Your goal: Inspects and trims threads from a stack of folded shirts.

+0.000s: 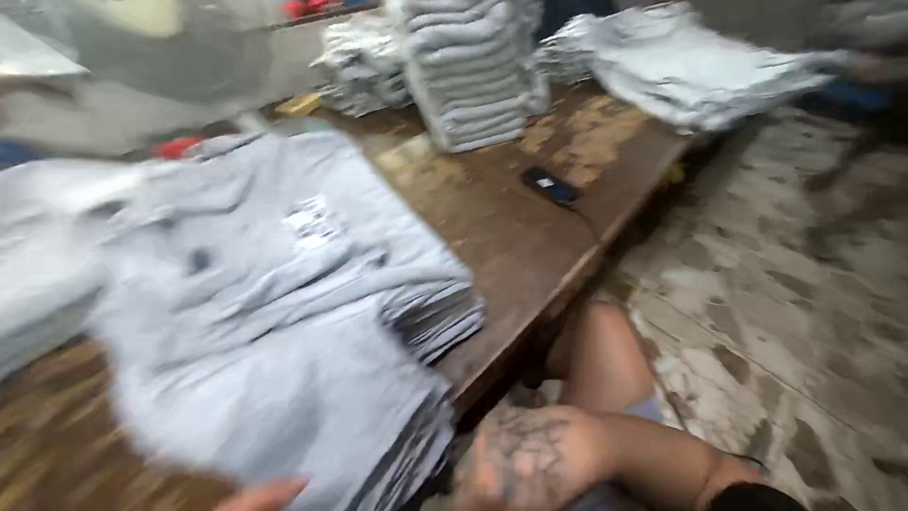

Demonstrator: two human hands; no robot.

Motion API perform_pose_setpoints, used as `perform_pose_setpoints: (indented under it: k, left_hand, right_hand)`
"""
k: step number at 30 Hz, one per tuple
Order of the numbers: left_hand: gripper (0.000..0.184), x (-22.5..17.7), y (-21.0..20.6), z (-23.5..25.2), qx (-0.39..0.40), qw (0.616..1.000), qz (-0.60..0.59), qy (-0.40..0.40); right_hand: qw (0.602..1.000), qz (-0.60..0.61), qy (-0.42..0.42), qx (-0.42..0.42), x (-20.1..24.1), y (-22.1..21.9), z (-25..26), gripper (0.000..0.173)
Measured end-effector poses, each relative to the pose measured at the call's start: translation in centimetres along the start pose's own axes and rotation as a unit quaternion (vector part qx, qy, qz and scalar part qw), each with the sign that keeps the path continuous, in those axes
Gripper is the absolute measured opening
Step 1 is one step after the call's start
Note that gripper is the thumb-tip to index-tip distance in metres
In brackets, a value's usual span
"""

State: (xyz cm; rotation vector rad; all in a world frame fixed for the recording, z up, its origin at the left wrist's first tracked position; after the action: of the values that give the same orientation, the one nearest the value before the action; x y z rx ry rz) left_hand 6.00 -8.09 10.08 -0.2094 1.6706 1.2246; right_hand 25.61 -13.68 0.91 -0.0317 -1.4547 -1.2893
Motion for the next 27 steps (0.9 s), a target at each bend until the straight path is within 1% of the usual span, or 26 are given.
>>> perform_pose_setpoints:
  k: [1, 2, 3, 4, 5, 6, 8, 10, 11, 12, 13, 14, 15, 16, 17, 18, 19, 20, 21, 22, 23, 24, 26, 27]
  left_hand:
    - [0.028, 4.9, 1.1, -0.7, 0.011, 0.997, 0.048, -0.058]
    - [0.039, 9.0, 1.0, -1.6, -0.022, 0.988, 0.118, -0.093]
    - [0.04, 11.3, 0.4, -1.9, -0.053, 0.977, 0.178, -0.103]
    - [0.032, 12.5, -0.2, -1.9, -0.076, 0.97, 0.208, -0.104]
    - [0.024, 13.0, -0.6, -1.6, -0.098, 0.966, 0.213, -0.109]
    - [0.021, 13.1, -0.8, -1.3, -0.119, 0.964, 0.203, -0.124]
    - [0.027, 12.8, -0.6, -0.6, -0.137, 0.961, 0.181, -0.158]
    - [0.03, 12.1, -0.7, 0.1, -0.16, 0.952, 0.199, -0.168]
    - [0.029, 11.7, -0.8, 0.2, -0.186, 0.946, 0.202, -0.171]
    - [0.029, 11.6, -0.6, 0.0, -0.206, 0.944, 0.191, -0.175]
    - [0.029, 11.4, 0.1, -0.6, -0.209, 0.947, 0.172, -0.173]
    - [0.03, 11.4, 0.9, -1.3, -0.197, 0.953, 0.162, -0.165]
    - [0.03, 11.7, 1.7, -2.0, -0.166, 0.959, 0.179, -0.146]
    - [0.027, 12.1, 2.2, -2.6, -0.118, 0.961, 0.223, -0.114]
    - [0.022, 12.4, 2.3, -3.0, -0.068, 0.956, 0.277, -0.068]
    - [0.021, 12.4, 2.1, -3.1, -0.021, 0.951, 0.306, -0.025]
    - [0.022, 11.9, 1.9, -3.1, -0.006, 0.948, 0.318, -0.013]
    - [0.024, 11.0, 1.6, -2.8, -0.032, 0.947, 0.316, -0.046]
    - [0.028, 9.8, 1.0, -2.2, -0.07, 0.954, 0.275, -0.093]
    - [0.032, 8.5, 0.1, -1.2, -0.101, 0.968, 0.189, -0.13]
    - [0.034, 7.7, -1.2, 0.0, -0.119, 0.978, 0.096, -0.143]
    - [0.034, 7.5, -2.5, 1.4, -0.123, 0.983, 0.032, -0.133]
    - [0.034, 9.3, -4.4, 4.0, -0.106, 0.992, -0.019, -0.069]
    - [0.037, 10.4, -4.9, 4.5, -0.109, 0.992, -0.048, -0.052]
  right_hand:
    - [0.999, -0.025, 0.025, -0.038, -0.5, -0.4, 0.0, 0.031]
    - [0.992, -0.061, 0.046, -0.097, -1.1, -0.5, 0.1, 0.037]
    - [0.982, -0.094, 0.052, -0.156, -1.7, -0.4, 0.5, 0.037]
    - [0.971, -0.118, 0.047, -0.204, -2.1, 0.0, 1.0, 0.034]
    - [0.961, -0.133, 0.038, -0.24, -2.5, 0.4, 1.5, 0.033]
    - [0.955, -0.136, 0.031, -0.262, -2.7, 0.7, 2.0, 0.035]
    - [0.95, -0.125, 0.024, -0.286, -3.2, 0.6, 3.4, 0.043]
    - [0.944, -0.135, 0.005, -0.3, -4.5, -0.1, 5.4, 0.046]
    - [0.937, -0.151, -0.004, -0.315, -5.6, -0.6, 6.3, 0.039]
    - [0.926, -0.163, -0.004, -0.342, -6.7, -1.2, 6.8, 0.027]
    - [0.914, -0.167, 0.002, -0.369, -7.4, -1.4, 6.9, 0.019]
    - [0.909, -0.165, 0.012, -0.383, -7.6, -1.3, 6.6, 0.014]
    - [0.915, -0.151, 0.025, -0.373, -7.3, -1.3, 6.1, 0.012]
    - [0.926, -0.138, 0.033, -0.349, -7.0, -1.6, 5.5, 0.011]
    - [0.937, -0.13, 0.034, -0.323, -6.9, -2.2, 4.9, 0.011]
    - [0.942, -0.126, 0.031, -0.308, -7.1, -2.8, 4.4, 0.014]
    - [0.942, -0.122, 0.029, -0.312, -7.5, -3.4, 4.0, 0.017]
    - [0.937, -0.118, 0.029, -0.329, -8.0, -3.8, 3.8, 0.018]
    - [0.93, -0.114, 0.031, -0.349, -8.4, -4.1, 3.8, 0.018]
    - [0.924, -0.112, 0.034, -0.363, -8.7, -4.3, 3.8, 0.018]
    - [0.92, -0.113, 0.038, -0.372, -8.7, -4.6, 3.7, 0.018]
    - [0.918, -0.114, 0.048, -0.378, -8.7, -4.7, 3.4, 0.017]
    - [0.923, -0.101, 0.062, -0.367, -8.3, -4.2, 2.3, 0.016]
    - [0.932, -0.093, 0.058, -0.345, -8.2, -3.7, 1.3, 0.017]
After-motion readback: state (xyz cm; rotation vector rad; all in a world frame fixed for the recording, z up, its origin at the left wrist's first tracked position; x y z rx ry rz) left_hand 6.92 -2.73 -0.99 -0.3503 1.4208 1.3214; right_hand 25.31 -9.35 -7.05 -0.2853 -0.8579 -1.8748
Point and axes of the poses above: each hand's wrist, its own z-axis towards the middle knuckle, its own y-axis out of the back of the hand, x = y × z, the point moved 1 cm from there along z, towards the middle knuckle, and after that the axes turned 5 degrees about z, right-handed, at the moved point
